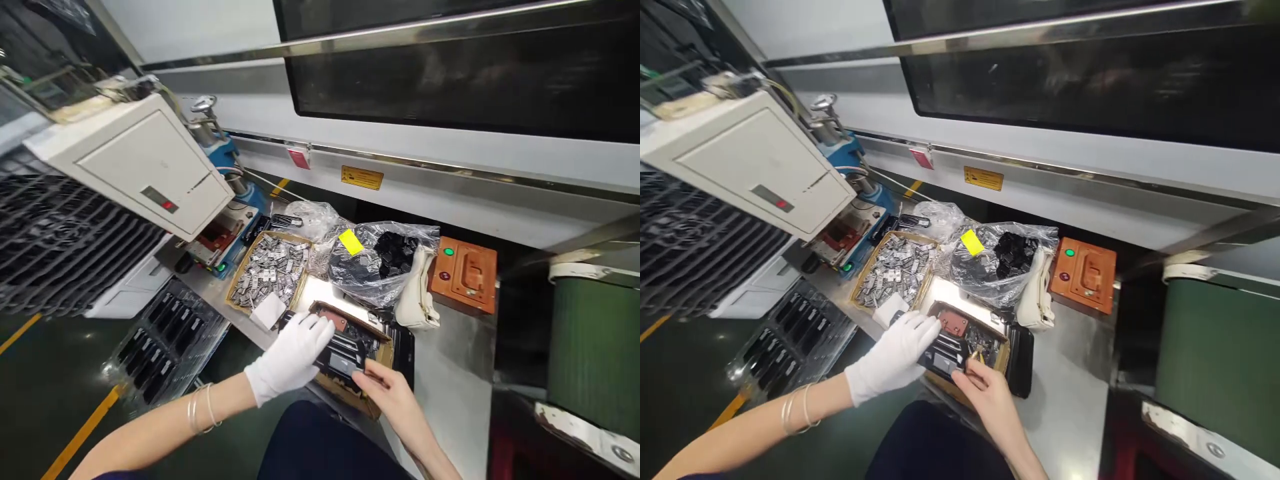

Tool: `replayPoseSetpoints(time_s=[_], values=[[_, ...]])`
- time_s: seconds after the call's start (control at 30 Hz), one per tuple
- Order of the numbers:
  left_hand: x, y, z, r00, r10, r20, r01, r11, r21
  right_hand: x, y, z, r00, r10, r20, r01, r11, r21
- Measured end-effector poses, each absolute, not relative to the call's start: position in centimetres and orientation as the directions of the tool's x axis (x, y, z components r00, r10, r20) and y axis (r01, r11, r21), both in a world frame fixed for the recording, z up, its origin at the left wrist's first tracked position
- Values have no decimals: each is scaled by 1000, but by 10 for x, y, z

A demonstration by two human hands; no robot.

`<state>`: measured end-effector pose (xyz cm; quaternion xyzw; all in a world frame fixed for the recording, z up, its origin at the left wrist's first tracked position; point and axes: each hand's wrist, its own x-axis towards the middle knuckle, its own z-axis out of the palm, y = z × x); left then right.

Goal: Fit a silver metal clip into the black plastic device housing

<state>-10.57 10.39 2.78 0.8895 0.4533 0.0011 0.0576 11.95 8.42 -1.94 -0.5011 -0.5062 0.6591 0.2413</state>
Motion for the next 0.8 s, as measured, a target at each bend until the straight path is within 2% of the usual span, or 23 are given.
replayPoseSetpoints(time_s=[0.1, 0.23, 0.27, 0.33, 0.4, 0.43, 0.53, 0.7, 0.8], values=[[-128, 125, 20, 578, 816, -2, 810, -573, 124, 98, 110, -17, -329, 850, -412, 195, -366, -910], [-156, 149, 17, 556, 817, 153, 820, -569, 63, 72, 130, -14, -89, 932, -350, 242, -321, -916], [-162, 153, 17, 551, 811, 199, 821, -569, 44, 66, 132, -10, -41, 960, -277, 259, -257, -931], [-174, 161, 18, 540, 786, 300, 822, -570, 13, 53, 136, 3, -3, 1000, -21, 318, -19, -948], [-184, 166, 20, 533, 751, 390, 816, -578, -2, 41, 139, 19, -30, 967, 251, 381, 244, -892], [-188, 169, 21, 529, 733, 428, 813, -582, -9, 36, 141, 27, -57, 943, 329, 389, 324, -862], [-199, 175, 23, 524, 700, 485, 808, -589, -22, 24, 148, 40, -100, 926, 365, 354, 376, -856], [-209, 182, 24, 527, 687, 500, 807, -589, -41, 13, 155, 41, -99, 924, 369, 440, 373, -817], [-209, 183, 24, 511, 670, 539, 820, -569, -70, 11, 156, 43, -103, 909, 404, 433, 407, -804]])
